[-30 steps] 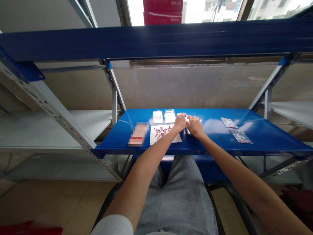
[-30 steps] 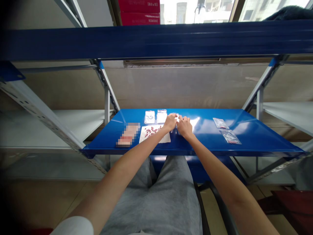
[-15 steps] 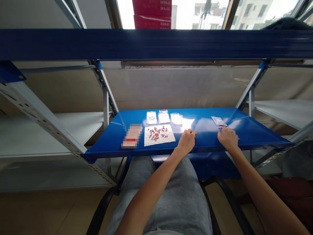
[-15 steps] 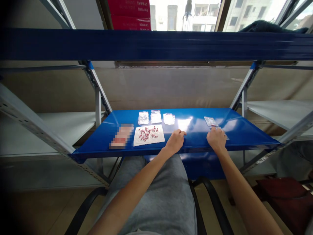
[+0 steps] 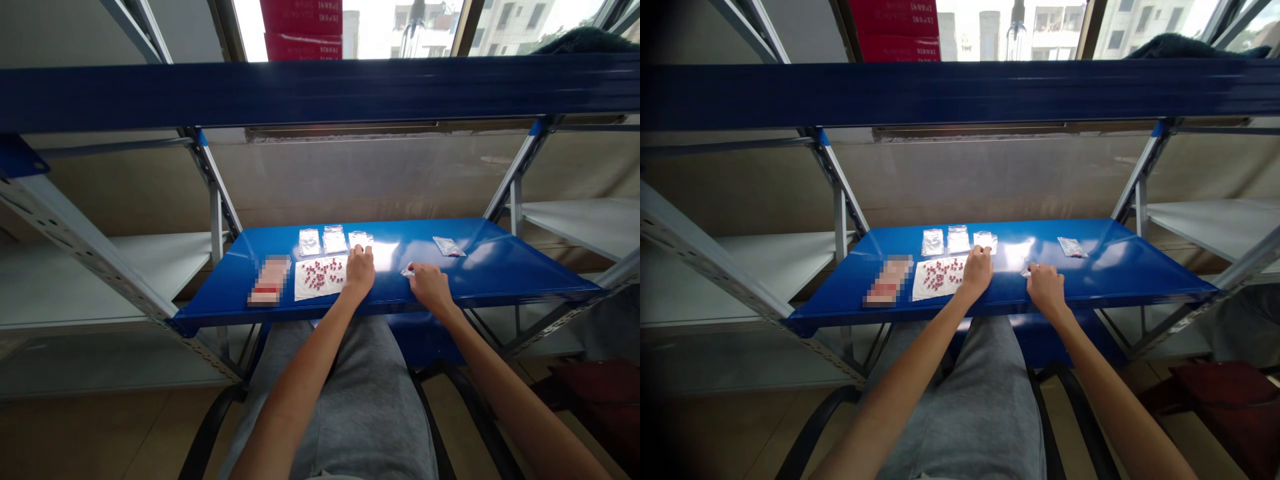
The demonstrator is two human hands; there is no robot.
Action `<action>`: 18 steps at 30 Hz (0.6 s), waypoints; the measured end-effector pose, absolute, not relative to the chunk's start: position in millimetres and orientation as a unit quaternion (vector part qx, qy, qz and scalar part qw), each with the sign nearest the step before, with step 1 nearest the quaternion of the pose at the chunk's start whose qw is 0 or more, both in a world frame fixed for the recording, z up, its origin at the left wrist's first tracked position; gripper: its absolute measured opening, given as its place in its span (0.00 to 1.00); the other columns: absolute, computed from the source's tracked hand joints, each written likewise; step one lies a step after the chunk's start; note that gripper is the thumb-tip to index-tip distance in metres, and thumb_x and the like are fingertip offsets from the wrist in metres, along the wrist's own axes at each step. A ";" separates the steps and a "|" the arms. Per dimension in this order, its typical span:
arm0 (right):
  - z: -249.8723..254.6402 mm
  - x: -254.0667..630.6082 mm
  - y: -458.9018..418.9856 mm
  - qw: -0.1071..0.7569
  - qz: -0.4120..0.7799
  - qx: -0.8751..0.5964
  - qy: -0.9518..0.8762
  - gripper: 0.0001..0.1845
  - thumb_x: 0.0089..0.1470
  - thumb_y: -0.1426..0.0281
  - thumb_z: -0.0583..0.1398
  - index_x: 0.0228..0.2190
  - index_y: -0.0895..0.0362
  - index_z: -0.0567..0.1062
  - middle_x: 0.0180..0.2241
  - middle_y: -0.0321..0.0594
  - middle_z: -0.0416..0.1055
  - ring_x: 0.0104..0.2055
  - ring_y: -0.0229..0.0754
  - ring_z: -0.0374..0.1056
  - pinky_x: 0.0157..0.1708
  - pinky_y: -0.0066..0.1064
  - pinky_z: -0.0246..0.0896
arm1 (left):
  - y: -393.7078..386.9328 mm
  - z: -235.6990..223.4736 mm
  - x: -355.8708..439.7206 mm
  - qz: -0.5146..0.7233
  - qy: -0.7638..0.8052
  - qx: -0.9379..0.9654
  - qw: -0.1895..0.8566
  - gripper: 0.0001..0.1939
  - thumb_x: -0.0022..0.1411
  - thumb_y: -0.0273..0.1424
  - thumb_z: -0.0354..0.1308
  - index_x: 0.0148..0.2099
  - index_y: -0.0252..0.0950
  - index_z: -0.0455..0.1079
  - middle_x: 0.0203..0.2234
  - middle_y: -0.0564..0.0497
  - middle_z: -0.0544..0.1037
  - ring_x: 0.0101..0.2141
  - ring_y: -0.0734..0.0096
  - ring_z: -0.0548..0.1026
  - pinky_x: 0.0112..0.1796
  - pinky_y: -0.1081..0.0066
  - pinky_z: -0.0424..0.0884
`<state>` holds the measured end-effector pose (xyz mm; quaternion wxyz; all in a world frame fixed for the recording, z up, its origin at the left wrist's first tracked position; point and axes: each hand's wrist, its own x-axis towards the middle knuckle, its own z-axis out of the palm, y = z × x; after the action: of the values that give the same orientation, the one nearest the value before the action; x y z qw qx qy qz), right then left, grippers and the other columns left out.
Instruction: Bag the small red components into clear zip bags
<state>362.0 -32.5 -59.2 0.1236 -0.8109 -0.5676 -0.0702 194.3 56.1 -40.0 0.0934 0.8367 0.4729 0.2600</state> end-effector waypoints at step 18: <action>-55.7 337.1 110.2 0.284 0.064 -0.788 -0.543 0.15 0.59 0.65 0.59 0.37 0.59 0.84 0.38 0.49 0.81 0.40 0.46 0.75 0.38 0.29 0.63 | 123.9 -37.9 198.8 0.286 0.539 0.776 0.160 0.16 0.67 0.20 0.49 0.55 0.32 0.68 0.45 0.34 0.79 0.45 0.55 0.79 0.43 0.65 0.71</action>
<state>337.1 110.2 -55.7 0.2838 -0.7879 -0.5426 0.0643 198.8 123.9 -37.9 0.1596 0.7765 0.5385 0.2857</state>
